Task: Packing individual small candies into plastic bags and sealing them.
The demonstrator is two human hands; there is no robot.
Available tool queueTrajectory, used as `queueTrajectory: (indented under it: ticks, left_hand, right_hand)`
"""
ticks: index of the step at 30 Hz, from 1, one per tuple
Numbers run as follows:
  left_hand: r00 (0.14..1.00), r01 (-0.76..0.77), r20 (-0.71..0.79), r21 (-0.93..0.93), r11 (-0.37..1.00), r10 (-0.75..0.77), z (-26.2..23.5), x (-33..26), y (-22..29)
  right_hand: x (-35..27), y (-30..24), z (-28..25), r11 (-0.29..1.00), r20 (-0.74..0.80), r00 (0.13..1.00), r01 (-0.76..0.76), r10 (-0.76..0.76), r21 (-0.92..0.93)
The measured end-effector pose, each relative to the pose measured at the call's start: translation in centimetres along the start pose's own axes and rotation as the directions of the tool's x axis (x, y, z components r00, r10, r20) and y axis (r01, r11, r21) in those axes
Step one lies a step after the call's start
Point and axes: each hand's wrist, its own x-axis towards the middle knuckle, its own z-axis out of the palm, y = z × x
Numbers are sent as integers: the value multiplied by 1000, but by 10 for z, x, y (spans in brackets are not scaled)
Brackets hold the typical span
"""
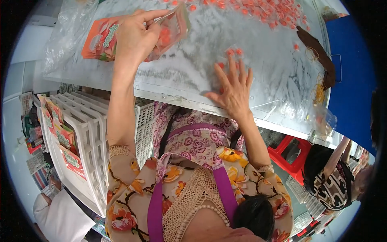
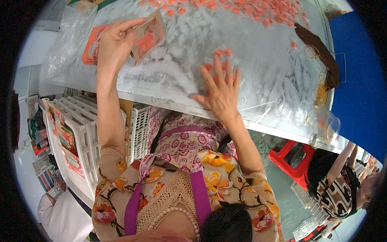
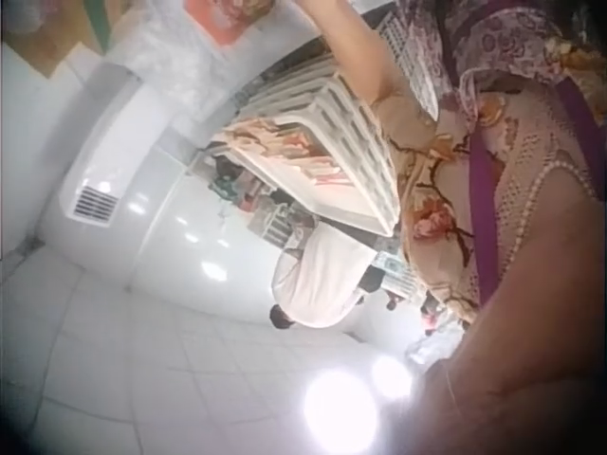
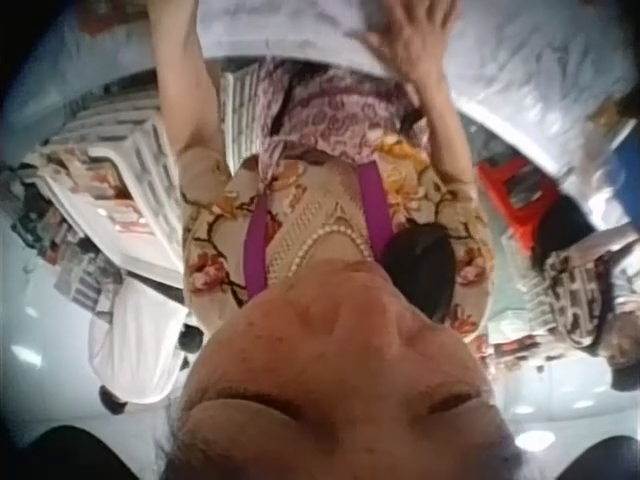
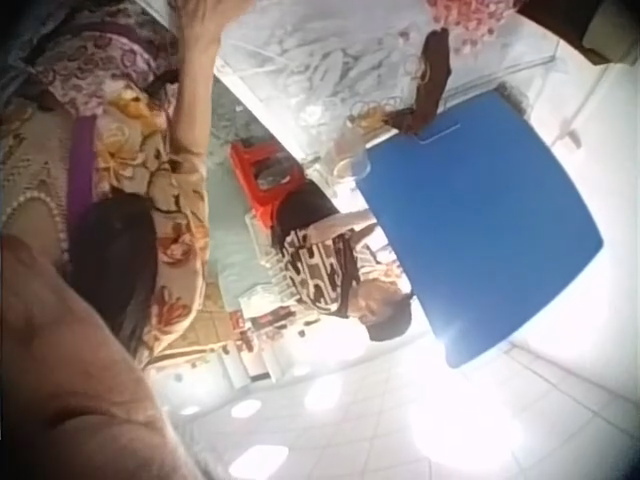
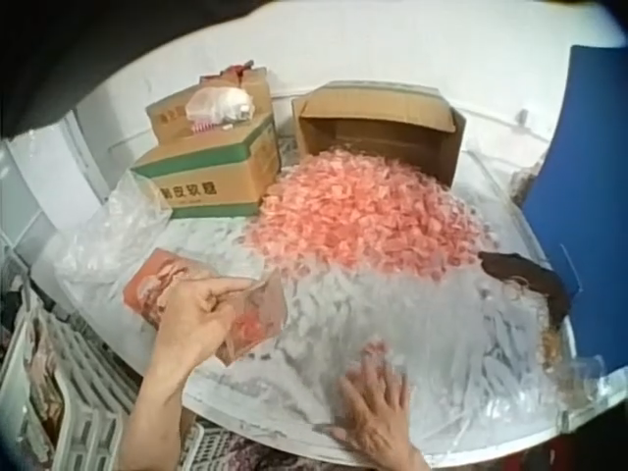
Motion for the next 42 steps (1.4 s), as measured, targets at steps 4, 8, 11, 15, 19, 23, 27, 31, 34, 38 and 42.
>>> queueTrajectory:
  ticks: [4,8,11,15,19,23,27,31,34,38,42]
  left_hand:
    - [998,61,32,-74,995,-59,-2,-4,4]
    - [994,74,83,-114,991,-64,-1,-5,-2]
    - [993,79,99,-208,975,-60,3,-7,3]
    - [987,129,133,-280,951,-95,9,-7,10]
    - [981,147,176,-370,917,-87,18,-9,18]
    - [967,231,192,-394,890,-166,35,-10,28]
    - [943,303,261,-417,857,-206,40,-7,37]
    - [957,243,245,-377,894,-156,59,-4,31]
    - [943,285,278,-382,879,-185,58,-5,47]
    - [910,389,322,-444,807,-261,57,-6,51]
    - [903,412,319,-448,793,-289,57,-2,43]
  right_hand:
    - [24,25,5,992,15,1000,-8,10,-129]
    - [39,46,18,997,9,997,82,-82,10]
    - [39,45,23,992,37,995,91,-95,92]
    - [34,40,26,986,1,999,43,-43,160]
    - [30,48,36,940,-147,986,-29,84,341]
    - [48,41,12,594,-108,777,-375,621,712]
    - [100,-3,-48,23,154,514,-320,844,947]
    - [140,-36,-49,-29,-28,480,110,877,994]
    - [144,-44,-36,40,-89,506,108,858,993]
    - [133,-35,-14,209,-182,659,38,730,977]
    - [131,-39,-25,223,-228,747,110,624,969]
